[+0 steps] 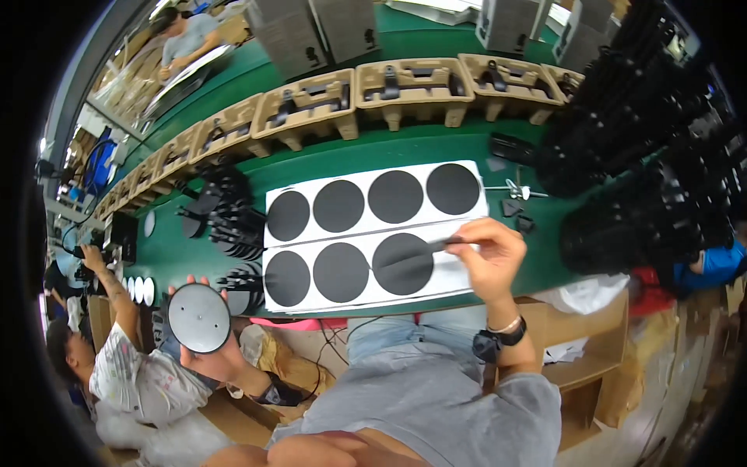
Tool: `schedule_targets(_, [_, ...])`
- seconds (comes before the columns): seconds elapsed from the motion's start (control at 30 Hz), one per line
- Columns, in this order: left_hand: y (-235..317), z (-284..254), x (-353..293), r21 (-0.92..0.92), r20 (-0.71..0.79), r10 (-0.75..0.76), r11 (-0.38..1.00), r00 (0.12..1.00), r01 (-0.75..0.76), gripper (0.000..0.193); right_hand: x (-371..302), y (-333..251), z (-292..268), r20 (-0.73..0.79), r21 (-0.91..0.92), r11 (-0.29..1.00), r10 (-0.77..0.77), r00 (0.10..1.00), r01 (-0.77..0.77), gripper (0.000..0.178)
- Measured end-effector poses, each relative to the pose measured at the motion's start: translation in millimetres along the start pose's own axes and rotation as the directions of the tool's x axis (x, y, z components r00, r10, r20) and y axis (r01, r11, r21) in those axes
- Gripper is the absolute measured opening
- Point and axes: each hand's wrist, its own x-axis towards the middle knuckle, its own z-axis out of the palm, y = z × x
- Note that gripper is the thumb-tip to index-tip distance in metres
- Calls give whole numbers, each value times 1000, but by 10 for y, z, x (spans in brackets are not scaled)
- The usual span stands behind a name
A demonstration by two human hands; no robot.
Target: The person peels a circular adhesive pad from a sheet by hand, presses it onto the base of a black plastic stand, and places the completed stand into a cardboard tray, repeating the process for several units.
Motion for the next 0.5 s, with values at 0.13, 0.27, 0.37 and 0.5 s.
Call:
schedule_targets(0.13, [-723,764,182,-27,180,-187,981,966,195,97,109,-193,367,46,381,897,225,973,-225,15])
schedule_targets(0.27, [-1123,1274,-14,-104,350,-362,902,864,420,89,114,-335,668,218,463,754,414,884,-467,15])
schedule_targets(0.37, [-1226,1319,-107,-210,403,-380,847,833,488,88,60,-315,764,293,510,671,452,842,-538,13])
schedule_targets(0.5, [-1247,1340,-119,-188,414,-378,854,828,485,87,30,-254,738,274,542,664,440,855,-515,12])
